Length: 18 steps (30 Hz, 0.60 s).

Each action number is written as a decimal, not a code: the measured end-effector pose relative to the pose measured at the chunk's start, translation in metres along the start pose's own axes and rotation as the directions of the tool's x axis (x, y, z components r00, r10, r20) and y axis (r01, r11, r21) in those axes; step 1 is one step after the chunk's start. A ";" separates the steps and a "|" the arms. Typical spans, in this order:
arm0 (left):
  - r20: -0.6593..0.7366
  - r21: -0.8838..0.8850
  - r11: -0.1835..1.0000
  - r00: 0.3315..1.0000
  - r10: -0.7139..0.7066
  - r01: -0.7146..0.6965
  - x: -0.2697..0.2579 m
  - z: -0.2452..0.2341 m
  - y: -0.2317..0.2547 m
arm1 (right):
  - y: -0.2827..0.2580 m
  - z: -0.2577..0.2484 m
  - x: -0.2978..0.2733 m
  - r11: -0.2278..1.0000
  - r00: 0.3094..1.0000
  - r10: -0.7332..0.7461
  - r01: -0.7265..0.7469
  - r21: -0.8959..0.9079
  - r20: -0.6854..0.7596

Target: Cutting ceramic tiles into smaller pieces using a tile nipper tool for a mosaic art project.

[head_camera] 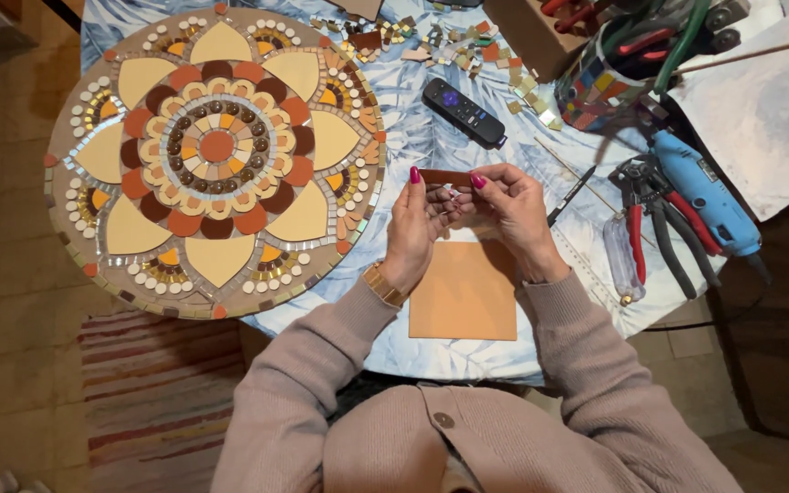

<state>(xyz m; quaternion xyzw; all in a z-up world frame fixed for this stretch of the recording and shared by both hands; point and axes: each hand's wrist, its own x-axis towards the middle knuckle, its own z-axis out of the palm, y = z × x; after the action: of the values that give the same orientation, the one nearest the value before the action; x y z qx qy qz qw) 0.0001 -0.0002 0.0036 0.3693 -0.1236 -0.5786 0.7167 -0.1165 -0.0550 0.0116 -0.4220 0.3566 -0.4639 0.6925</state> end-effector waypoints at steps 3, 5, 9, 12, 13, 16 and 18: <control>-0.001 0.006 1.000 1.000 0.005 -0.005 0.005 -0.004 -0.004 | -0.002 0.002 -0.001 1.000 1.000 -0.003 0.003 0.003 -0.003; -0.001 0.008 1.000 1.000 -0.006 0.006 0.003 -0.002 -0.002 | 0.000 -0.002 0.000 1.000 1.000 0.000 0.000 0.003 -0.004; 0.019 0.041 0.999 0.999 -0.027 0.027 0.001 -0.001 0.003 | -0.008 0.007 -0.005 1.000 1.000 0.001 -0.002 -0.025 -0.017; 0.015 0.061 0.998 1.000 -0.026 0.025 -0.005 0.001 0.005 | -0.010 0.004 -0.008 0.965 0.999 -0.045 0.040 -0.259 -0.013; 0.004 0.059 0.998 1.000 0.011 -0.012 -0.003 0.001 0.005 | -0.012 0.009 -0.010 0.966 0.999 -0.048 0.053 -0.254 0.025; 0.030 0.075 0.997 0.999 -0.039 0.037 0.005 -0.002 0.000 | -0.009 0.008 -0.008 0.969 0.999 -0.021 0.012 -0.247 -0.033; 0.032 0.005 1.000 0.999 -0.023 0.023 0.009 -0.008 -0.013 | 0.003 -0.008 -0.001 0.997 0.999 -0.016 0.014 -0.079 -0.033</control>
<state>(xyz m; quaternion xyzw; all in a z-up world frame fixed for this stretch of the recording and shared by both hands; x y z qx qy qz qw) -0.0019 -0.0067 -0.0128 0.3630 -0.1324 -0.5924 0.7069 -0.1231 -0.0557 0.0062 -0.4437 0.3829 -0.4617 0.6658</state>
